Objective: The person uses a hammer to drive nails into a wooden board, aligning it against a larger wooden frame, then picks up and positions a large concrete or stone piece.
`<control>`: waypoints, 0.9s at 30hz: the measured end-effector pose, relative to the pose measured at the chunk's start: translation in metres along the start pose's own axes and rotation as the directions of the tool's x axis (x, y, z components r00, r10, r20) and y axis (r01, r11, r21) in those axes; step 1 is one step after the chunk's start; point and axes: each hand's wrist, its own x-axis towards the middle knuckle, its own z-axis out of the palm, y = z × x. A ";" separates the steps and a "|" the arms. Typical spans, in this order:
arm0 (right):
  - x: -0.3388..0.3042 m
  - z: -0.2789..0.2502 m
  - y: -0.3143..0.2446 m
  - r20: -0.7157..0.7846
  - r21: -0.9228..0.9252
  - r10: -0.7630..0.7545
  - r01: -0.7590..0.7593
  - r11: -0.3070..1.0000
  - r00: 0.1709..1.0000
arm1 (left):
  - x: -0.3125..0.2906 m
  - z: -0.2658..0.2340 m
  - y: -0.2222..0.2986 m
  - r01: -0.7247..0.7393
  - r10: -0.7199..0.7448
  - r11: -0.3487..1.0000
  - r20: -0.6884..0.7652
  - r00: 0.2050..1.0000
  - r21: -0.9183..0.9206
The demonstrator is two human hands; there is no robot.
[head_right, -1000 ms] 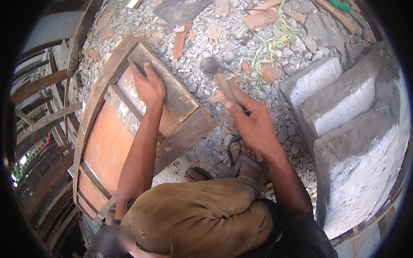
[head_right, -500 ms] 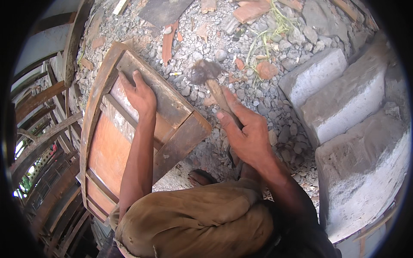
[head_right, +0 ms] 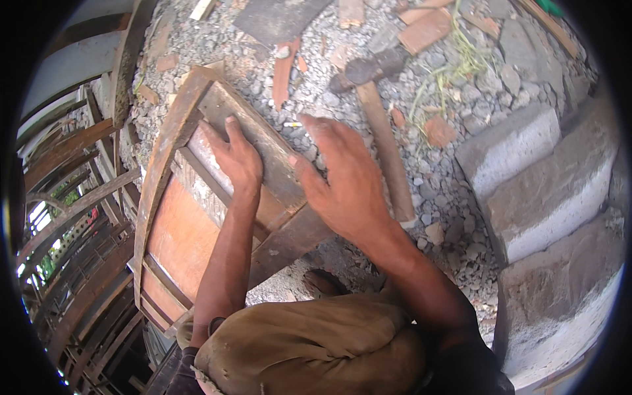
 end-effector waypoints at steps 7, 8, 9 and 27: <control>0.069 0.107 0.015 0.250 0.170 0.076 -0.121 0.978 0.965 | 0.004 -0.002 0.000 0.046 -0.043 0.995 0.033 0.999 -0.090; 0.075 0.111 0.011 0.356 0.116 0.159 -0.212 0.970 0.921 | 0.004 -0.002 0.000 0.041 -0.039 0.995 0.018 0.999 -0.090; 0.074 0.113 0.012 0.320 0.105 0.179 -0.223 0.969 0.930 | 0.004 -0.001 0.001 0.047 -0.045 0.994 0.018 0.999 -0.102; 0.150 0.160 -0.007 0.427 -0.052 0.185 -0.180 0.982 0.885 | 0.003 -0.001 -0.012 0.086 -0.087 0.996 -0.016 0.996 -0.021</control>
